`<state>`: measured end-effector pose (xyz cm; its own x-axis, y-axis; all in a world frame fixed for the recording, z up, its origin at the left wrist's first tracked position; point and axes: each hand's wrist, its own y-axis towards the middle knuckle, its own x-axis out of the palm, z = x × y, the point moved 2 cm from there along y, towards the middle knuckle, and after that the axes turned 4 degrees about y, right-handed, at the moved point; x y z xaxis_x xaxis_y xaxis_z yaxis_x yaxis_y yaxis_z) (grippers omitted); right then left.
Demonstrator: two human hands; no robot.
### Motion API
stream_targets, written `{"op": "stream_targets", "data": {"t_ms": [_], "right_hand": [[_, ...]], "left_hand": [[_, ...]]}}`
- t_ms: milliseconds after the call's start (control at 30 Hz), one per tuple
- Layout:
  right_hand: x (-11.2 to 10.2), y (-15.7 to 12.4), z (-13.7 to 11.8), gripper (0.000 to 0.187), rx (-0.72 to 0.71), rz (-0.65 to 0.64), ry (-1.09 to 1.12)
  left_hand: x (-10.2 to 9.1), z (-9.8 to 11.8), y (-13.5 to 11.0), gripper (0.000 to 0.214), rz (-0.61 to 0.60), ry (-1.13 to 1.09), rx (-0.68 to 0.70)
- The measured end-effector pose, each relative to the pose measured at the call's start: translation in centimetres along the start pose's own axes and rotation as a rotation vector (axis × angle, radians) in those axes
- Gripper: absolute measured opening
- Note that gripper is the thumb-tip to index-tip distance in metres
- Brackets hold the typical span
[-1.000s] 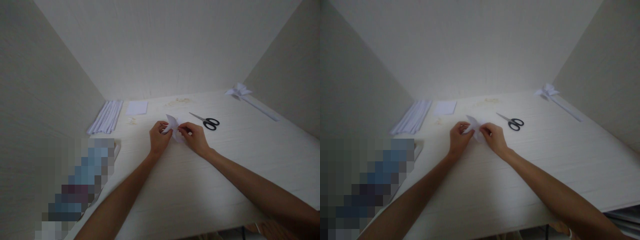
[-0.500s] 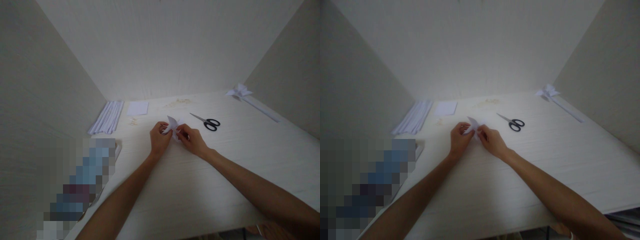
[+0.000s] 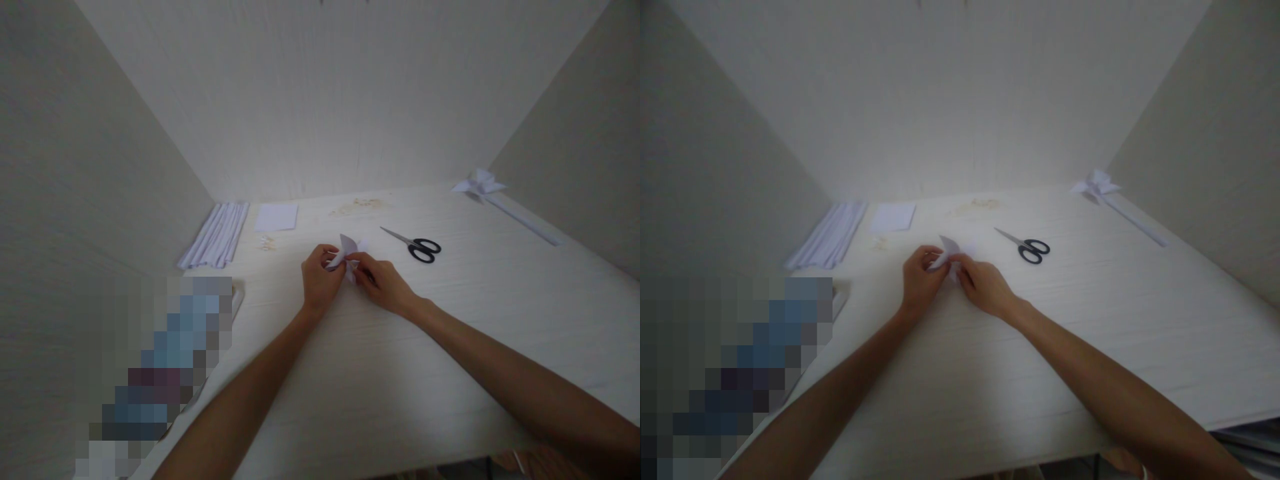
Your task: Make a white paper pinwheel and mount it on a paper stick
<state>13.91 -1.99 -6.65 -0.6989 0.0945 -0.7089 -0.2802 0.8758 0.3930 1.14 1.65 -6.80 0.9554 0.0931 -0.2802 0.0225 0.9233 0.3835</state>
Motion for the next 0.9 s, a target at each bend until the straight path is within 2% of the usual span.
{"op": "stream_targets", "data": {"t_ms": [633, 900], "right_hand": [[-0.28, -0.13, -0.03, 0.029, -0.038, 0.033, 0.036], [-0.28, -0.18, 0.21, 0.024, -0.025, 0.080, 0.054]], "left_hand": [[-0.10, -0.20, 0.20, 0.019, 0.040, -0.005, -0.013], [-0.26, -0.45, 0.41, 0.021, 0.051, -0.041, -0.088]]}}
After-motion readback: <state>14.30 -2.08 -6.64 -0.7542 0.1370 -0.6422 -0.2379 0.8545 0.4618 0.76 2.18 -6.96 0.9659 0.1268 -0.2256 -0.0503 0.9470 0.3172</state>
